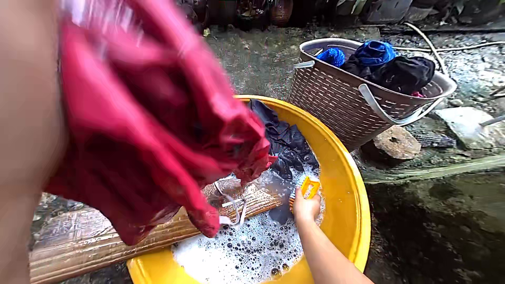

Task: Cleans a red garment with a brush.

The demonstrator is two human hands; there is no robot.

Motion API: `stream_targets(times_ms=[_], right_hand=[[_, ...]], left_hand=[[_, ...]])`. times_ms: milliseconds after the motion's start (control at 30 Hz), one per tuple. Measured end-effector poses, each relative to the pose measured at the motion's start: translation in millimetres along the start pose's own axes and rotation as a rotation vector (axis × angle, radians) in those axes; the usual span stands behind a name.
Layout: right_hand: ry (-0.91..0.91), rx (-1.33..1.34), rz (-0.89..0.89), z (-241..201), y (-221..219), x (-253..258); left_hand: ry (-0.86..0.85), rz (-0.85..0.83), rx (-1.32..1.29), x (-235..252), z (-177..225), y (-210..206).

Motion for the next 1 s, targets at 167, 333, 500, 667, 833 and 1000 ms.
stream_targets(times_ms=[167,333,500,667,833,1000], right_hand=[[-0.007,0.018,0.054,33,-13,-31],[-0.269,0.007,-0.02,66,-46,-62],[-0.002,0.48,-0.02,19,-27,-57],[0.547,0.124,-0.422,-56,-67,-163],[0.611,-0.091,-0.617,-114,-100,-184],[0.27,0.002,-0.468,-98,-104,-74]], left_hand=[[0.187,-0.178,0.118,-155,-13,-84],[0.286,-0.333,0.238,-231,-55,-143],[0.229,-0.448,0.202,-196,0,-145],[0.117,-0.524,0.256,-212,0,-195],[0.06,-0.376,0.199,-229,-3,-191],[0.047,-0.278,0.185,-243,-5,-193]])
Point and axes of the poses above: each hand's wrist, its own x-axis towards the middle knuckle, its own y-axis out of the back of the hand, z = x × y, the point moved 5 cm from there along x, towards the middle knuckle, and after that the axes turned 9 degrees about -z, right-handed, at the moved point
